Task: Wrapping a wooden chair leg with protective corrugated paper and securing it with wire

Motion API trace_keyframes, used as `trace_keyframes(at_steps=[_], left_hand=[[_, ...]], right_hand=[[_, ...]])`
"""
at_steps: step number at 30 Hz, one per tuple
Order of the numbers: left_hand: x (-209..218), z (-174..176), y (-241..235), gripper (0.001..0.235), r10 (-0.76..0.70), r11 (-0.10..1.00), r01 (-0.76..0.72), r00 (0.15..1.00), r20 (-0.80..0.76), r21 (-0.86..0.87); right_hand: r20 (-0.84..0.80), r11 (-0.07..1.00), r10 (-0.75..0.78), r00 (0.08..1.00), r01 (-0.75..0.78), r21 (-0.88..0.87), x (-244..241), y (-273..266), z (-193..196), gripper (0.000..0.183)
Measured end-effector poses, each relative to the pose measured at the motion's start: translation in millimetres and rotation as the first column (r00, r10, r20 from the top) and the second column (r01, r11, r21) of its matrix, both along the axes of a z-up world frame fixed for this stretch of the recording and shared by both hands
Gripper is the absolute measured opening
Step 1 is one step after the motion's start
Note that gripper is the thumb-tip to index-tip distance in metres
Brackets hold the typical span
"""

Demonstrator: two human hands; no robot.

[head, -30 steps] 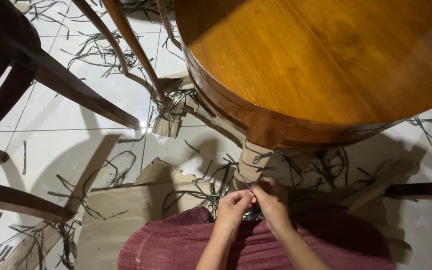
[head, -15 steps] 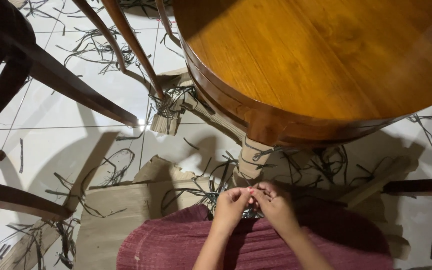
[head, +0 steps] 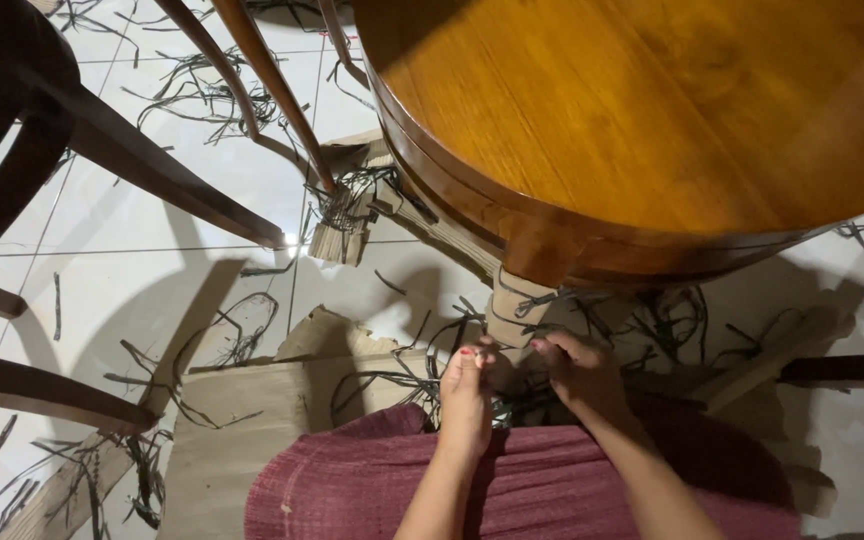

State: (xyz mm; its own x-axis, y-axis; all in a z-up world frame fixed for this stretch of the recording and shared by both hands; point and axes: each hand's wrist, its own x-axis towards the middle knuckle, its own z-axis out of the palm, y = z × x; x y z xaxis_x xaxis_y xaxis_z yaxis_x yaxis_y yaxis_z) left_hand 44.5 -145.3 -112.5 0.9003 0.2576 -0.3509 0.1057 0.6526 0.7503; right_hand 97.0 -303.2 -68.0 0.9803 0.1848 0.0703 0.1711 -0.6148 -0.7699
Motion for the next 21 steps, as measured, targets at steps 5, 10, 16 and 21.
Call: trace_keyframes(at_steps=[5,10,16,21], left_hand=[[0,0,1,0.022,-0.059,0.949,0.057,0.998,0.004,-0.31],[3,24,14,0.027,-0.215,0.952,0.179,0.968,-0.129,-0.247],[4,41,20,0.004,-0.226,0.974,0.221,0.953,-0.201,-0.048],[7,59,18,0.037,-0.29,0.948,0.315,0.91,-0.294,0.038]], right_hand=[[0.204,0.998,0.014,0.979,-0.027,0.057,2,3,2,0.041],[0.099,0.999,0.004,0.995,-0.008,0.036,-1,0,13,0.043],[-0.086,0.999,-0.028,0.996,0.027,-0.016,-5,-5,28,0.037],[-0.129,0.998,-0.054,0.99,0.052,-0.022,-9,-5,43,0.04]])
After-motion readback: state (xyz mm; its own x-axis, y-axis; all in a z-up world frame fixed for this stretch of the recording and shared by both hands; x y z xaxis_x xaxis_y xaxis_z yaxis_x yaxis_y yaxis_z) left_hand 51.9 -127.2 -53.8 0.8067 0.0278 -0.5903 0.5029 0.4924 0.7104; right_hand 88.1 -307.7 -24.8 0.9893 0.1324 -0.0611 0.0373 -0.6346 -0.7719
